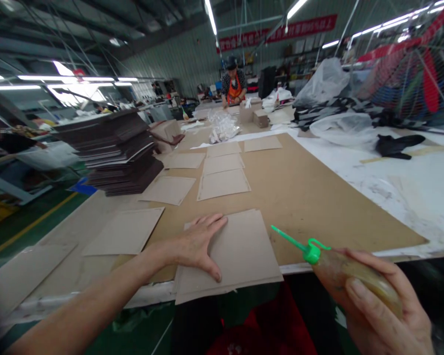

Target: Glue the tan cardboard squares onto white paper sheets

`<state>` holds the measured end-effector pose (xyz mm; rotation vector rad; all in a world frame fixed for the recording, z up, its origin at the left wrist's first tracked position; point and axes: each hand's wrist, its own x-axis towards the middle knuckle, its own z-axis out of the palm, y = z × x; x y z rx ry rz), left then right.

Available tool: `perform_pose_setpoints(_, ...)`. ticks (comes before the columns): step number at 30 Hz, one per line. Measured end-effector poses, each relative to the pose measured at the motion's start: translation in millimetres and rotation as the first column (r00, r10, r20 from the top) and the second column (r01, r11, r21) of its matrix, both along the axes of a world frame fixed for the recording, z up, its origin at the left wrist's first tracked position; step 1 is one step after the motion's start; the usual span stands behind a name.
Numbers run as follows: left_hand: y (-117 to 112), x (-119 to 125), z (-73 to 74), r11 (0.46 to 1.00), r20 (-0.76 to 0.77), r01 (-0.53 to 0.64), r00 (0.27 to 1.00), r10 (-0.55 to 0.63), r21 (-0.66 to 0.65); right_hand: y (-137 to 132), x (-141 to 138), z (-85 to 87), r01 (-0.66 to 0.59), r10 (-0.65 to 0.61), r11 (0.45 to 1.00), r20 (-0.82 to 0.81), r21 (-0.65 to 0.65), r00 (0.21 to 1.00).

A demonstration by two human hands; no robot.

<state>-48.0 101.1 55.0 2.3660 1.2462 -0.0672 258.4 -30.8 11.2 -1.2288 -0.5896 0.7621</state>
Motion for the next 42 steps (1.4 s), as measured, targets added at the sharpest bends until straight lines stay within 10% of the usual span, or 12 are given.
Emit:
perform_pose_setpoints(16, -5, 5, 6.5, 0.998, -0.129, -0.068, 0.989, 0.068, -0.003, -11, 16, -6.7, 0.044, -0.046, 0.997, -0.036, -0.061, 0.998)
perform_pose_setpoints(27, -3, 0, -1.2, 0.957, 0.035, -0.162, 0.987, 0.159, 0.242, -12, 13, -3.3, 0.044, -0.045, 0.998, -0.019, -0.037, 0.999)
perform_pose_setpoints(42, 15, -16, 20.6, 0.813, 0.507, -0.559, 0.66, 0.555, -0.164, -10, 21, -15.9, -0.009, 0.01, 0.995, 0.015, -0.096, 1.0)
